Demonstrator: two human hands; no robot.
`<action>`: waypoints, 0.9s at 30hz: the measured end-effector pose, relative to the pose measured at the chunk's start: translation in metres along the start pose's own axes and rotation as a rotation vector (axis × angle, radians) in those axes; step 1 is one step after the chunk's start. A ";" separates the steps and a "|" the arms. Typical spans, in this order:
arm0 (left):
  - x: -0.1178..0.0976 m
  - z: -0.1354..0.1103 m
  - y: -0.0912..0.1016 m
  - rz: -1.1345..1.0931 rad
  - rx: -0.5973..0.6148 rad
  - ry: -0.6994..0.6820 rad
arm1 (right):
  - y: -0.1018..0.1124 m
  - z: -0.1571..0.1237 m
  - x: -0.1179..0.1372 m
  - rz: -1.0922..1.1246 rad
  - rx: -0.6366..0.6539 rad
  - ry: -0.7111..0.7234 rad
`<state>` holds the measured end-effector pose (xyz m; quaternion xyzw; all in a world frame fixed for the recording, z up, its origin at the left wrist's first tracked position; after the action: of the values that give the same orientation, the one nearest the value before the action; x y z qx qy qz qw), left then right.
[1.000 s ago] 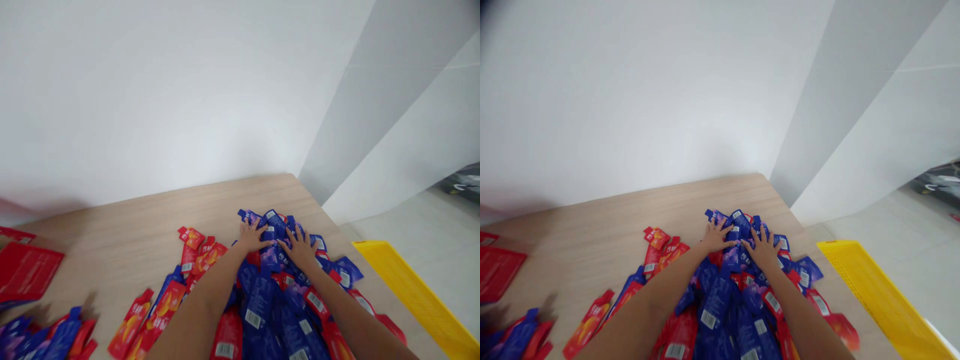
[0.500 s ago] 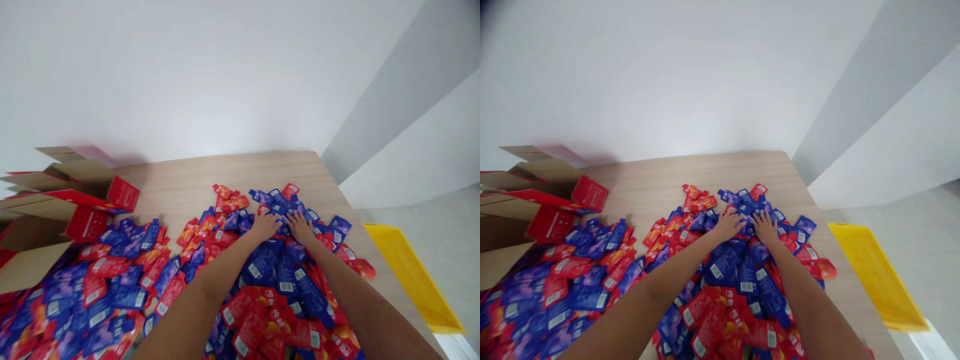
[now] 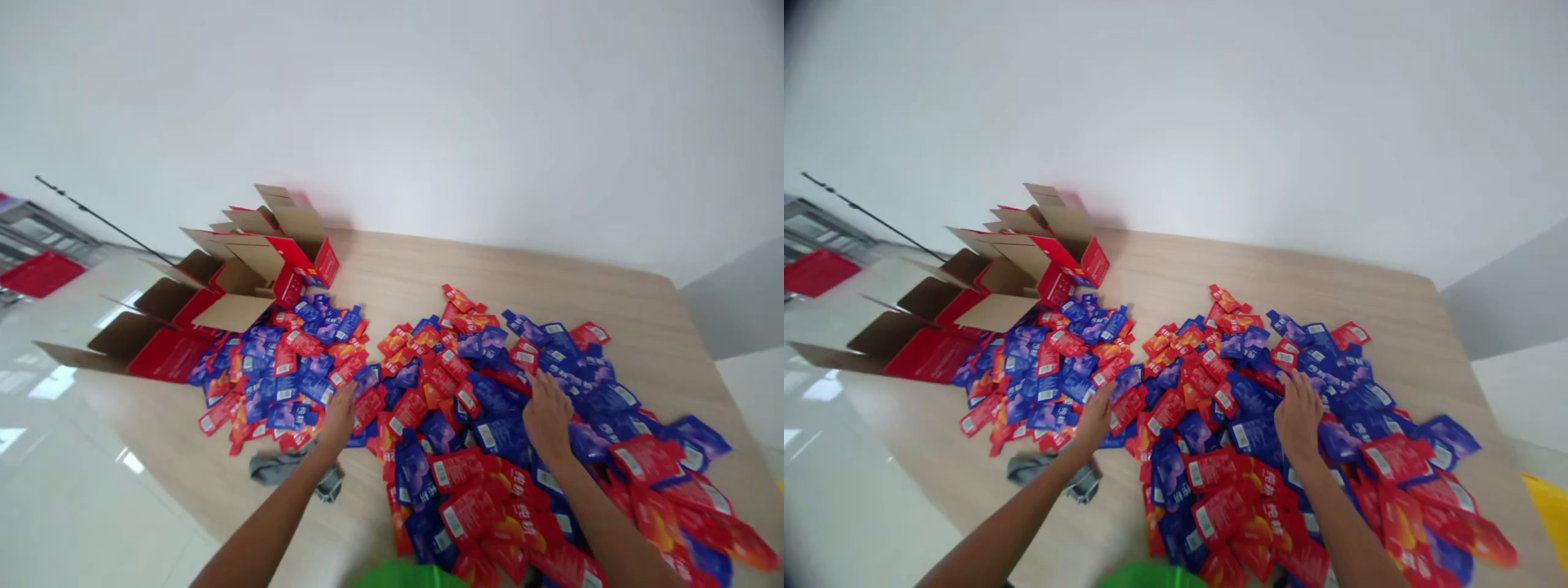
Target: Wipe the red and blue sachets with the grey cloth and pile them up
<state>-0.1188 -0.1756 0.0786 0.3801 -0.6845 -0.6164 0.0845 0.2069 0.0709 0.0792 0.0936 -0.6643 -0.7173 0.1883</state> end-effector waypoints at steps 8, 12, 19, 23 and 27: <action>0.063 0.047 0.005 0.288 0.185 -0.303 | 0.019 -0.031 0.198 0.067 0.031 0.310; 0.089 0.058 -0.002 0.326 0.137 -0.488 | -0.020 -0.066 0.296 0.062 0.217 0.500; 0.149 0.068 -0.002 0.395 -0.071 -0.675 | -0.083 -0.088 0.351 0.012 0.287 0.321; 0.165 0.077 0.008 0.434 -0.140 -0.675 | -0.085 -0.105 0.338 0.006 0.276 0.291; 0.165 0.078 0.019 0.415 -0.148 -0.651 | -0.075 -0.114 0.321 0.037 0.318 0.330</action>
<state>-0.2872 -0.2188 0.0205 0.0110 -0.6915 -0.7222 0.0128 -0.0521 -0.1572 0.0312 0.2259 -0.7307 -0.5750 0.2904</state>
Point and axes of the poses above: each hand's wrist, its own z-axis towards the middle knuckle, its own y-axis out of the back of the hand, x = y × z, the point moved 2 cm from there along z, towards the middle knuckle, and after that the axes turned 7 degrees about -z, right-handed, at the moved point
